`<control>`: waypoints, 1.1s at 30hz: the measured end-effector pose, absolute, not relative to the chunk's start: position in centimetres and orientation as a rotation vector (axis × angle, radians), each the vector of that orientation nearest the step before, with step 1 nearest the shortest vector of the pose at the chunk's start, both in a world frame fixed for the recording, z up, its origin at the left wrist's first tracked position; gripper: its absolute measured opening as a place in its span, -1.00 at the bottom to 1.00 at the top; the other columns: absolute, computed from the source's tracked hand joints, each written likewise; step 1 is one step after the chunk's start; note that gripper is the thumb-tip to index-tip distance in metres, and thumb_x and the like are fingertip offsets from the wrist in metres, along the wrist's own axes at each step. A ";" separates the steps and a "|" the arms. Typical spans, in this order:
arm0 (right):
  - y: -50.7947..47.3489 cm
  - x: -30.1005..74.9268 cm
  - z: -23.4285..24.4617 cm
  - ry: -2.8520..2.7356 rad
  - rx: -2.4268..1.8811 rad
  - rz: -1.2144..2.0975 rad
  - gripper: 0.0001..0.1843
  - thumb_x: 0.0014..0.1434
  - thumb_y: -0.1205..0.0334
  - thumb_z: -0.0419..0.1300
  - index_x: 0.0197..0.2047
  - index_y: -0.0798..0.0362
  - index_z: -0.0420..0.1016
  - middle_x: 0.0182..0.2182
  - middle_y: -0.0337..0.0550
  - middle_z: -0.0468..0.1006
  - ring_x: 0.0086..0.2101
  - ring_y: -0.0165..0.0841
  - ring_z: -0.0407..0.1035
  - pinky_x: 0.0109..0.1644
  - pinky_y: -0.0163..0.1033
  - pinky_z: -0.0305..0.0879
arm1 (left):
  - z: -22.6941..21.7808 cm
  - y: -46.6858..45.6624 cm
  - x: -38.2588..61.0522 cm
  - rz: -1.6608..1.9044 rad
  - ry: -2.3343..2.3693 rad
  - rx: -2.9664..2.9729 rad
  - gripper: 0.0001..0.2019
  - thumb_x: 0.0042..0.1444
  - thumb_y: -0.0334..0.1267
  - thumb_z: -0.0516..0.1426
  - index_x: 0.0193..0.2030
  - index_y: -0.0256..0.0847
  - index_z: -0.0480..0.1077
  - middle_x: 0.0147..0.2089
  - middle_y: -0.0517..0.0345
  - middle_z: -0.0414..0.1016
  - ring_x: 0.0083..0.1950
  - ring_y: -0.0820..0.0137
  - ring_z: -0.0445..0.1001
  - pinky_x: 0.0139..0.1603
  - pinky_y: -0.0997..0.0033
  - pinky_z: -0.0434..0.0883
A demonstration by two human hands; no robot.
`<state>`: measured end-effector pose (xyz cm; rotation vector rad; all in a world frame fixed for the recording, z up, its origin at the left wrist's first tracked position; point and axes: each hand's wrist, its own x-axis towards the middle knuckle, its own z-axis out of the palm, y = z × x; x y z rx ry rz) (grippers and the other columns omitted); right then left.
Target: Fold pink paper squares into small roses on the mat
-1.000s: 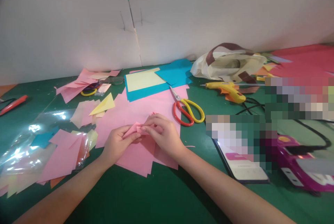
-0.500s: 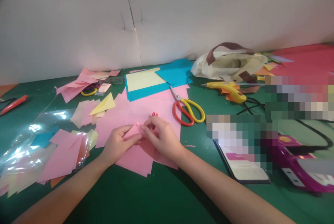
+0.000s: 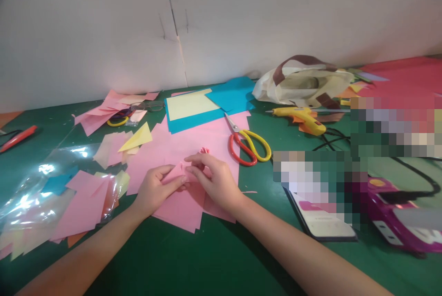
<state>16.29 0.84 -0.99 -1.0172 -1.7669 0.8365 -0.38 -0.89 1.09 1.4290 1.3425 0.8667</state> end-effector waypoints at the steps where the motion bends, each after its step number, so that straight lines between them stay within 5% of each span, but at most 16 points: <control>1: 0.9 16.3 -0.9 -1.762 -1.021 0.854 -0.86 0.17 0.30 0.13 -0.20 0.03 0.48 -0.37 -0.17 0.57 -0.34 -0.37 0.45 -0.22 -0.25 0.38 | 1.1 -0.9 -0.4 0.862 1.343 1.435 -0.86 -0.01 -0.26 0.20 -0.40 -0.31 0.51 -0.47 0.08 0.54 -0.41 0.38 0.51 -0.39 0.44 0.48; 5: 1.0 16.2 -0.8 -1.733 -1.041 0.926 -0.90 0.14 0.28 0.17 -0.35 0.03 0.52 -0.37 -0.16 0.60 -0.32 -0.34 0.46 -0.21 -0.25 0.37 | 1.1 -0.9 -0.2 0.853 1.323 1.407 -0.86 -0.01 -0.27 0.20 -0.38 -0.32 0.51 -0.45 0.11 0.53 -0.38 0.40 0.50 -0.36 0.46 0.49; 15: 0.5 15.8 -0.7 -1.721 -1.082 0.955 -0.89 0.15 0.27 0.12 -0.32 0.07 0.47 -0.44 -0.16 0.55 -0.40 -0.37 0.41 -0.30 -0.27 0.34 | 1.0 -1.1 -0.2 0.841 1.294 1.505 -0.85 0.06 -0.28 0.14 -0.35 -0.30 0.51 -0.41 0.09 0.54 -0.33 0.34 0.50 -0.36 0.43 0.49; 20: 0.6 16.0 -0.8 -1.690 -1.070 0.929 -0.89 0.19 0.25 0.09 -0.36 0.05 0.39 -0.51 -0.22 0.46 -0.46 -0.40 0.35 -0.33 -0.28 0.30 | 0.7 -1.1 -0.1 0.947 1.308 1.401 -0.74 0.00 -0.27 0.19 -0.13 -0.24 0.49 -0.20 0.04 0.57 -0.24 0.31 0.53 -0.31 0.41 0.52; 25: 0.9 16.0 -1.3 -1.568 -1.036 1.125 -0.88 0.18 0.21 0.10 -0.36 0.04 0.28 -0.52 -0.24 0.43 -0.49 -0.44 0.35 -0.41 -0.32 0.28 | 0.8 -0.8 -0.4 1.137 1.401 1.178 -0.60 -0.05 -0.27 0.24 -0.02 -0.26 0.39 -0.50 0.21 0.50 -0.47 0.46 0.47 -0.44 0.54 0.45; 33: 0.7 16.1 -0.7 -1.703 -0.926 1.382 -0.87 0.10 0.32 0.15 -0.41 0.05 0.24 -0.47 -0.20 0.49 -0.41 -0.39 0.42 -0.34 -0.28 0.33 | 0.7 -0.7 -0.6 1.296 1.310 1.145 -0.72 -0.08 -0.30 0.24 -0.17 -0.24 0.43 -0.47 0.21 0.51 -0.44 0.47 0.48 -0.37 0.49 0.48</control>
